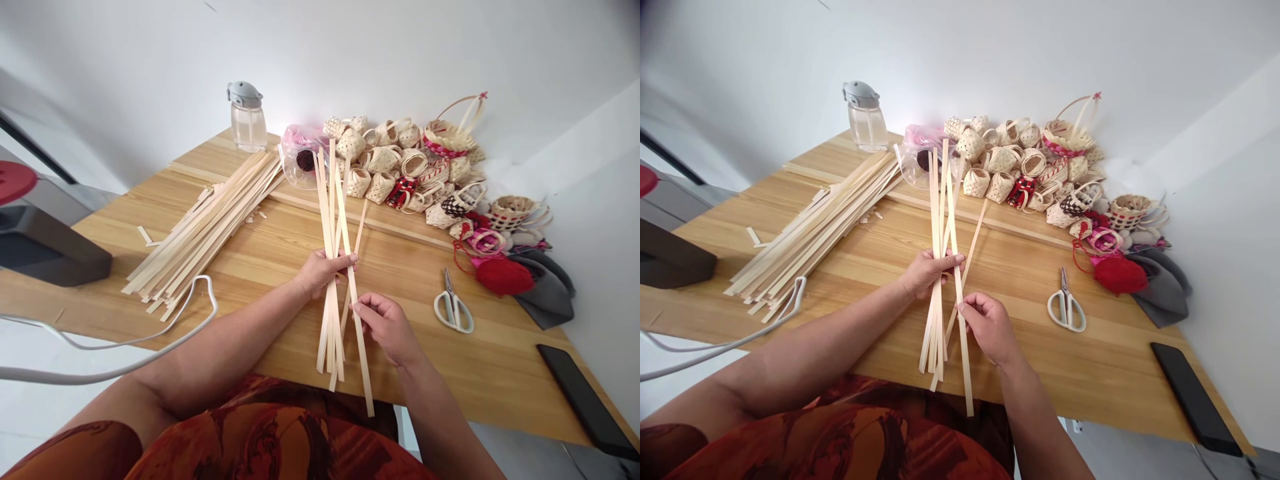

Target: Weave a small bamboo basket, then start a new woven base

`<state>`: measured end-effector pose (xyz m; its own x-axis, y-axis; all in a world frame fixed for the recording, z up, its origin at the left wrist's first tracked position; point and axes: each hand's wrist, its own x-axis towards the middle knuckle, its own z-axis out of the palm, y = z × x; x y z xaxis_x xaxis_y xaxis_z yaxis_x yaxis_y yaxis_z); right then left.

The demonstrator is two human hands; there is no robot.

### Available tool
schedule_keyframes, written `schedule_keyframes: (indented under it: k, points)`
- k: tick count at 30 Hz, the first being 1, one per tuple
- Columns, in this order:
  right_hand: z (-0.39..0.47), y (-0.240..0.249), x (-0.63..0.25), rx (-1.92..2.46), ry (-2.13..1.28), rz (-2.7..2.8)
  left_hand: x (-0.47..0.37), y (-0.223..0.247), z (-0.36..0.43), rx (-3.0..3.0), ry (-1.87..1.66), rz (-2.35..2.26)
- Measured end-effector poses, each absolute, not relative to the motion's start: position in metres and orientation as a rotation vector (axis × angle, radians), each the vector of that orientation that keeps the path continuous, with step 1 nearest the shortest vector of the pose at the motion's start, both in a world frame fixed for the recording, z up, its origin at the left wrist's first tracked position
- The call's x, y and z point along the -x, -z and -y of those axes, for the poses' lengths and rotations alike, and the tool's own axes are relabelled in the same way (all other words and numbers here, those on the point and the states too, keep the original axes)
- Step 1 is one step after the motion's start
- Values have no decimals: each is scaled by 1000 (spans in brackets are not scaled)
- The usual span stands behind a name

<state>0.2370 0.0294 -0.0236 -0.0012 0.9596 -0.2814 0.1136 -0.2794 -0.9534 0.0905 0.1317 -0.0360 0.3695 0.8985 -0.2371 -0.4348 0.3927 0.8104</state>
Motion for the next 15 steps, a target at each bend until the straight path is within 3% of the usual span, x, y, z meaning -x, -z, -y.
schedule_keyframes:
  k: [8,15]
  points:
    - [-30,28,-248,1116,-1912,649,-86,37,-135,-666,-879,-472]
    - [-24,27,-249,1034,-1948,650,-91,39,-134,-685,-928,-602]
